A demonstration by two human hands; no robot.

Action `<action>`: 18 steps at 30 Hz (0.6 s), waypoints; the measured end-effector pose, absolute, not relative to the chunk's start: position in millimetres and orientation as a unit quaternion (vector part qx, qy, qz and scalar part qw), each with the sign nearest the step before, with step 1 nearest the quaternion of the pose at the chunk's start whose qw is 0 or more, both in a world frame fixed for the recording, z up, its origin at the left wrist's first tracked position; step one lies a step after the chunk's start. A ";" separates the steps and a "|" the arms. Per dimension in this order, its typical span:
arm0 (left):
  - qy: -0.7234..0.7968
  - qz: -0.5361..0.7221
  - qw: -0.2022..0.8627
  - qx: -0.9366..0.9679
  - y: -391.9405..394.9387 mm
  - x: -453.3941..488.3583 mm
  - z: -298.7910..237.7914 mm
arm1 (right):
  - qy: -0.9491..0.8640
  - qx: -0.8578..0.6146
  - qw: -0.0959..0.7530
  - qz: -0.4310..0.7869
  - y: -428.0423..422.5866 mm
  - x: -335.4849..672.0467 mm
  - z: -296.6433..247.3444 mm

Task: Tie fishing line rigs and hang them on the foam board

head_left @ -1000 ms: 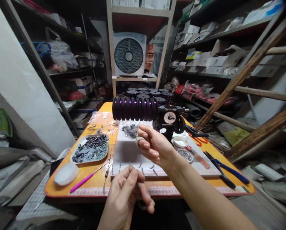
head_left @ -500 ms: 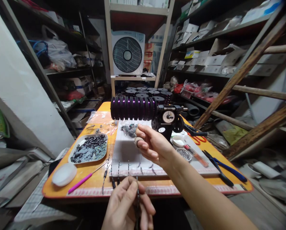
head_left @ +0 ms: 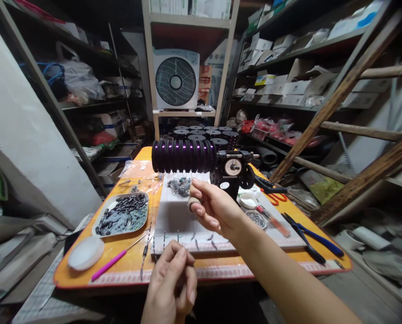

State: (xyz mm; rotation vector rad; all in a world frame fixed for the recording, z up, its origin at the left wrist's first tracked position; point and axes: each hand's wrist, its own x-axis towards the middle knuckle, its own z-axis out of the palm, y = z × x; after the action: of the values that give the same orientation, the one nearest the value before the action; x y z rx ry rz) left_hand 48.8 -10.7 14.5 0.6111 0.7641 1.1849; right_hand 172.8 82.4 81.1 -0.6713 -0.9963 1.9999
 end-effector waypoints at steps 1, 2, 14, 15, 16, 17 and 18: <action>0.343 0.536 0.721 0.273 -11.4 48.4 13.8 | -0.387 -0.266 0.396 0.789 82.7 171.7 80.6; 0.341 0.534 0.725 0.270 -12.0 48.1 13.1 | -0.380 -0.268 0.397 0.791 83.0 170.5 80.4; 0.342 0.546 0.712 0.278 -5.2 56.3 -13.3 | -0.679 -0.473 0.454 0.330 80.3 182.8 66.8; 0.344 0.552 0.705 0.283 -4.8 55.7 -13.9 | -0.692 -0.485 0.444 0.297 82.8 183.1 63.9; 0.346 0.559 0.694 0.294 -5.1 54.3 -14.7 | -0.701 -0.490 0.428 0.293 86.3 182.7 61.0; 0.352 0.565 0.679 0.311 -6.1 52.0 -16.0 | -0.708 -0.488 0.407 0.308 90.3 181.9 58.2; 0.362 0.567 0.659 0.336 -7.9 48.6 -17.9 | -0.711 -0.484 0.388 0.331 94.4 180.9 55.7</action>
State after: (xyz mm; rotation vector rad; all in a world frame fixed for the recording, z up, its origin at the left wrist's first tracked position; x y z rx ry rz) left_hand 48.6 -7.9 -17.9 0.7611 0.8203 1.2838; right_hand 180.9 94.4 55.7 -1.2303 -1.8097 0.8407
